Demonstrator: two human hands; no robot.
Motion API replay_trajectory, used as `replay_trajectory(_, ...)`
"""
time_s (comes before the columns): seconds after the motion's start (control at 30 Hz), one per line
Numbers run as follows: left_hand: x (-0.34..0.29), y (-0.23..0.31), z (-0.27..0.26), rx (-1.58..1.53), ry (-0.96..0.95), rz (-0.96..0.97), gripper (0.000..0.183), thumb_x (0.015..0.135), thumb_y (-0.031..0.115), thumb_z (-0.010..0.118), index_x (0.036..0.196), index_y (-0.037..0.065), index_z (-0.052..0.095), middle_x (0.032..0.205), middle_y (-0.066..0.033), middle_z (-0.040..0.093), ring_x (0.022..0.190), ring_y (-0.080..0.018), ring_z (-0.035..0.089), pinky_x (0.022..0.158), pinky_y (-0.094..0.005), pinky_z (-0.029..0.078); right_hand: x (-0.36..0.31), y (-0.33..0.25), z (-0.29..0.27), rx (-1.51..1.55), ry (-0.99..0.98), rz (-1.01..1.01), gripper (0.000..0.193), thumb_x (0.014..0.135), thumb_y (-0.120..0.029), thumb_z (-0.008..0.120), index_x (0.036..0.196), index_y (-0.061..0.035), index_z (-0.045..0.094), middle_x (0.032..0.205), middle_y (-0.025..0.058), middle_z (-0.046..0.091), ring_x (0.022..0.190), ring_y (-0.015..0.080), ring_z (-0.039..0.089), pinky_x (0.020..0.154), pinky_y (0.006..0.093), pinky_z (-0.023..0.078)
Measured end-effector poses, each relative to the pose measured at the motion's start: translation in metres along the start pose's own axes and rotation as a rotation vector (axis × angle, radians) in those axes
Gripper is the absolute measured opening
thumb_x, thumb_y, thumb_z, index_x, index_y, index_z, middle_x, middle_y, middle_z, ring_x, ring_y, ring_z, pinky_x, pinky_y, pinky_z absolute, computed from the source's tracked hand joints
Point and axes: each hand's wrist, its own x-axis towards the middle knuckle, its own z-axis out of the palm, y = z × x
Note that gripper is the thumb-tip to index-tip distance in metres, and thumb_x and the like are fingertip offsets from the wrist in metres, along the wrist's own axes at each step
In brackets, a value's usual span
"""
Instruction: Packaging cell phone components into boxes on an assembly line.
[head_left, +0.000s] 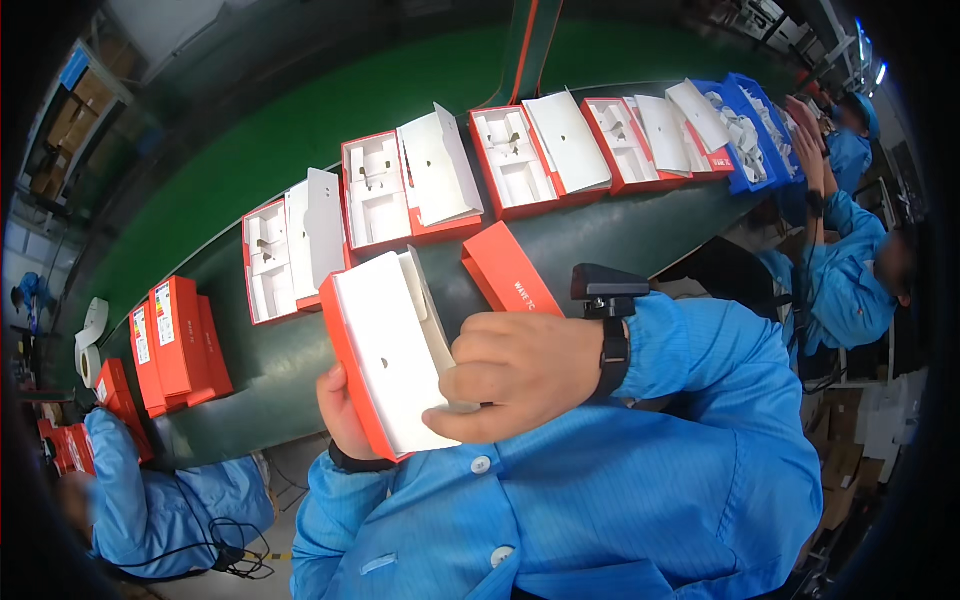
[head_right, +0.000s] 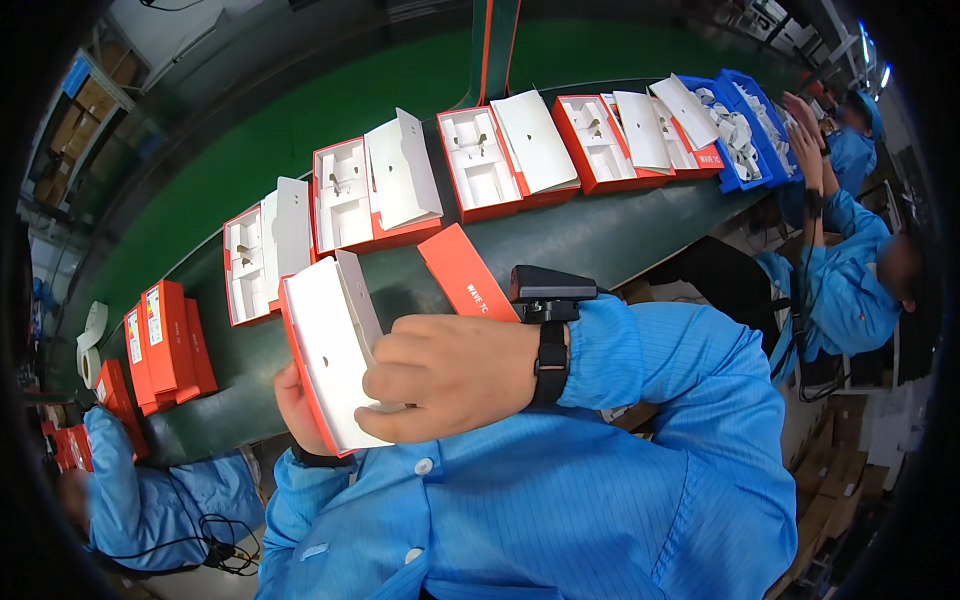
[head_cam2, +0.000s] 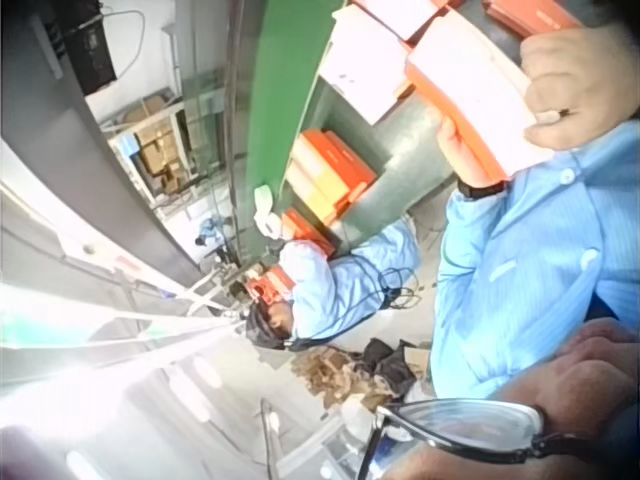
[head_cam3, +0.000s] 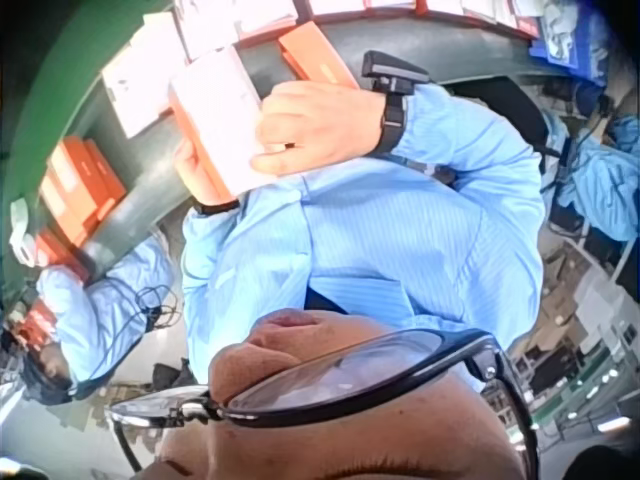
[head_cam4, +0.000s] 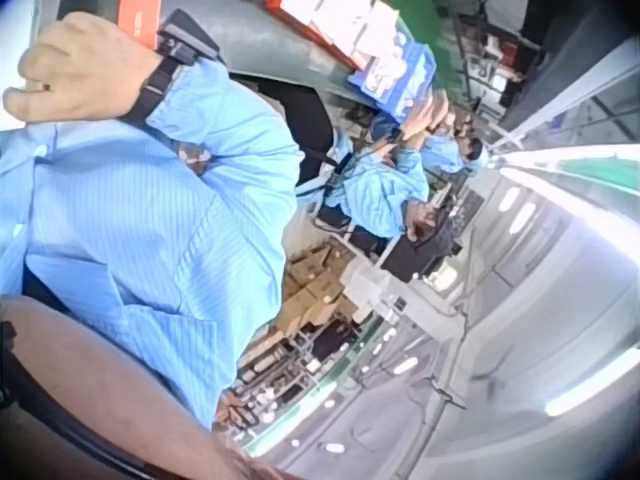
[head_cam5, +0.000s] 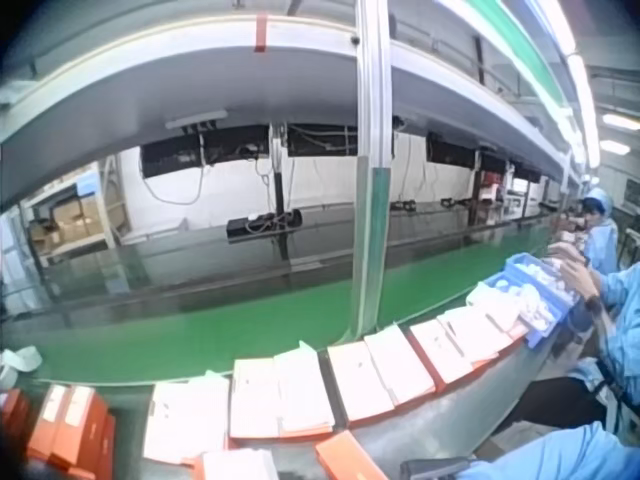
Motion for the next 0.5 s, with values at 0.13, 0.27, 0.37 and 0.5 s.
replay_trajectory(0.13, 0.001, -0.001, -0.003, 0.016, 0.017, -0.020, 0.064, 0.102, 0.048, 0.040, 0.149, 0.006, 0.052, 0.143, -0.0140, 0.063, 0.124, -0.0300, 0.065, 0.107, -0.0453, 0.052, -0.001, -0.003, 0.005, -0.004, -0.028, 0.006, 0.039, 0.091, -0.013, 0.073, 0.128, -0.0140, 0.065, 0.105, 0.0056, 0.052, 0.088, 0.0202, 0.055, 0.074, 0.0341, 0.049)
replay_trajectory(0.27, 0.002, -0.002, -0.006, 0.012, 0.015, -0.030, 0.064, 0.102, 0.047, 0.040, 0.149, 0.006, 0.051, 0.143, -0.0142, 0.063, 0.124, -0.0294, 0.065, 0.106, -0.0459, 0.052, -0.004, -0.001, 0.014, -0.035, 0.023, -0.011, 0.035, 0.090, -0.017, 0.068, 0.124, -0.0118, 0.062, 0.107, 0.0069, 0.056, 0.090, 0.0210, 0.060, 0.073, 0.0351, 0.049)
replay_trajectory(0.37, 0.002, -0.005, 0.003, 0.001, 0.034, -0.036, 0.063, 0.103, 0.047, 0.040, 0.149, 0.006, 0.051, 0.141, -0.0135, 0.063, 0.123, -0.0288, 0.064, 0.105, -0.0459, 0.052, -0.003, 0.001, 0.017, -0.028, 0.076, -0.036, 0.037, 0.090, -0.017, 0.068, 0.126, -0.0118, 0.062, 0.110, 0.0079, 0.057, 0.089, 0.0213, 0.060, 0.073, 0.0353, 0.049)
replay_trajectory(0.5, 0.001, -0.007, 0.010, -0.002, 0.033, -0.050, 0.061, 0.103, 0.046, 0.039, 0.149, 0.007, 0.051, 0.139, -0.0126, 0.063, 0.122, -0.0283, 0.064, 0.105, -0.0451, 0.053, -0.002, 0.003, 0.016, -0.022, 0.103, -0.055, 0.037, 0.090, -0.016, 0.068, 0.127, -0.0112, 0.062, 0.114, 0.0091, 0.059, 0.088, 0.0213, 0.061, 0.073, 0.0354, 0.050)
